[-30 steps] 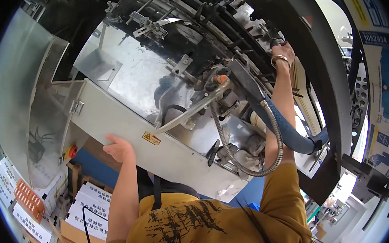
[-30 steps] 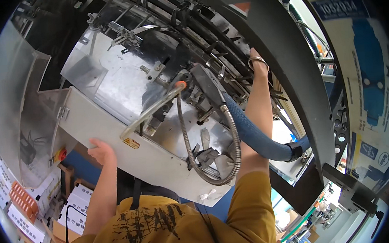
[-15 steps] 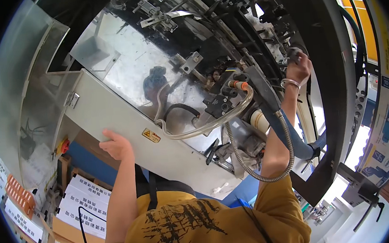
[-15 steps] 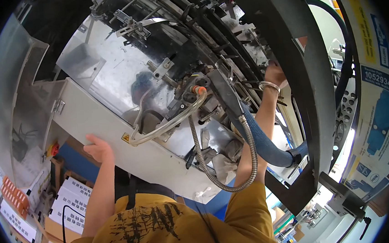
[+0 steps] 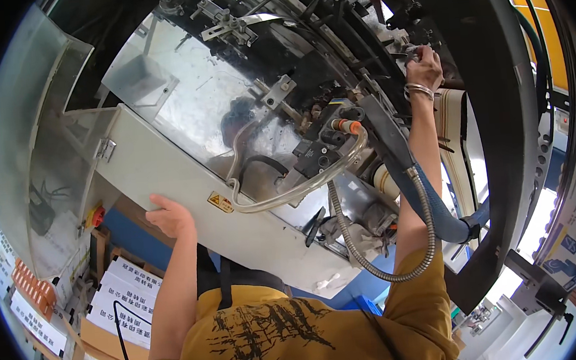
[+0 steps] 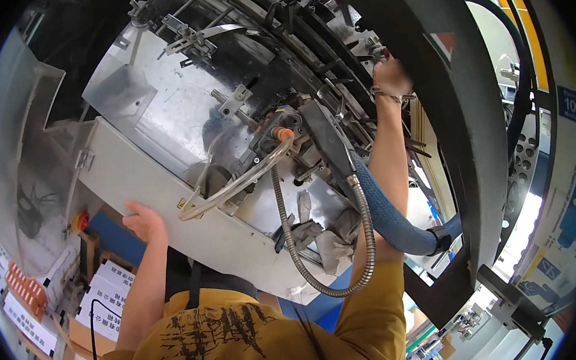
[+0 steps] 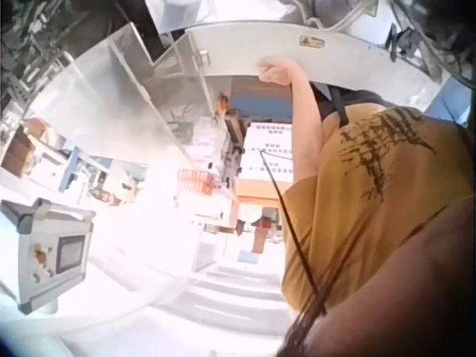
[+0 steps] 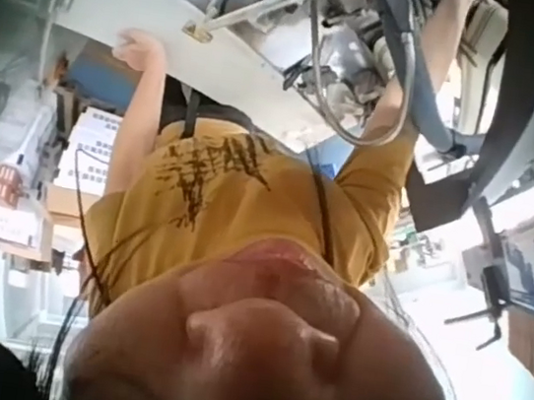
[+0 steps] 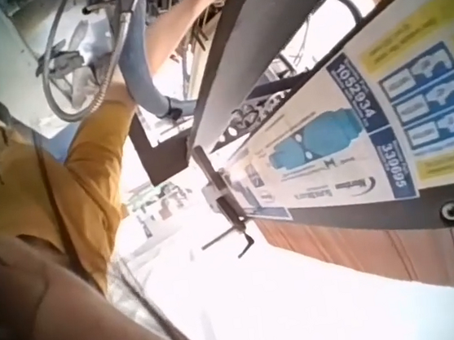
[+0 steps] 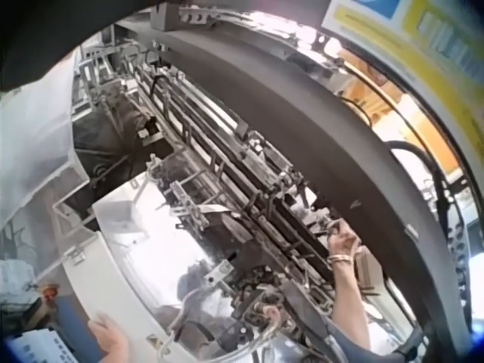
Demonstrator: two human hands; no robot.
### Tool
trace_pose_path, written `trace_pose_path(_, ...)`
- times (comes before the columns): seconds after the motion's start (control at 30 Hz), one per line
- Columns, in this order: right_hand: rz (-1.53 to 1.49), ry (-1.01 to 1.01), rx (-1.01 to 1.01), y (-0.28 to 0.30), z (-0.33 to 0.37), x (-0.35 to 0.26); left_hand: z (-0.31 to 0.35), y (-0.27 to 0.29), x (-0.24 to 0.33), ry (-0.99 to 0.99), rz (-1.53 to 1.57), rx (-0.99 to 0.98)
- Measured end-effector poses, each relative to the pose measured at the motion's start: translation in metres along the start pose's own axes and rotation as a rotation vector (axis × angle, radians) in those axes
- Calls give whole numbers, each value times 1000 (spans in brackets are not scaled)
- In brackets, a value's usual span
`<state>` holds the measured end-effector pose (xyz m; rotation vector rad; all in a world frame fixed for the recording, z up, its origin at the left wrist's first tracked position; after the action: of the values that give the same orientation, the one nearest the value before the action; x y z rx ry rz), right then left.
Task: Maintain and adjust internal components of an industrial packaging machine.
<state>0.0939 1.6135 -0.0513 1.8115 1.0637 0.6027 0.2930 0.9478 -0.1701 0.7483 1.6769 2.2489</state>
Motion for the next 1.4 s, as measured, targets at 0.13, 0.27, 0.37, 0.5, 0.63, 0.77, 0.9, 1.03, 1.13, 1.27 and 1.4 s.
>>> trace_pose_path(0.13, -344, -180, 31, -3, -10, 31, 3, 6, 4, -7, 1, 48)
trace_pose_path(0.27, -369, -148, -6, 13, -21, 35, 4, 4, 4, 4, 9, -4)
trace_pose_path(0.37, -123, 87, -13, 12, -22, -7, 5, 3, 4, 26, 12, -15)
trace_pose_path(0.5, -68, 88, -72, -5, -28, -33, 4, 5, 6, 21, 5, 1)
trace_pose_path(0.63, -203, -181, -456, -24, -21, -14, 4, 3, 6, -8, 21, -19)
trace_pose_path(0.77, -27, -46, -48, 17, -22, -20, 3, 2, 1, 35, 62, -13)
trace_pose_path(0.9, -89, -240, -329, -33, -13, 47, 1, 3, -1, 23, 52, -1)
trace_pose_path(1.03, 130, -113, -120, -39, -14, 126, 4, 3, 1, 7, 50, -10)
trace_pose_path(1.13, 33, -101, -106, -27, -13, 132, 5, 4, 1, 37, 46, -28)
trace_pose_path(1.27, -78, -31, -107, -6, -15, 36, 4, 7, 3, 36, 45, -5)
trace_pose_path(1.4, -138, -101, -253, -6, -22, -17, 3, 5, 2, 31, 52, -2)
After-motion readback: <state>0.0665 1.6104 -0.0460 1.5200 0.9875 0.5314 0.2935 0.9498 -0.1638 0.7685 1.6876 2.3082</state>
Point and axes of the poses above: each hand's wrist, its own z-axis away from the middle knuckle, its own y-axis out of the back of the hand, x = y × z, the point moved 9 cm from there along -z, towards the middle knuckle, and after that the axes turned 7 degrees about -y, right-handed, at the moved point
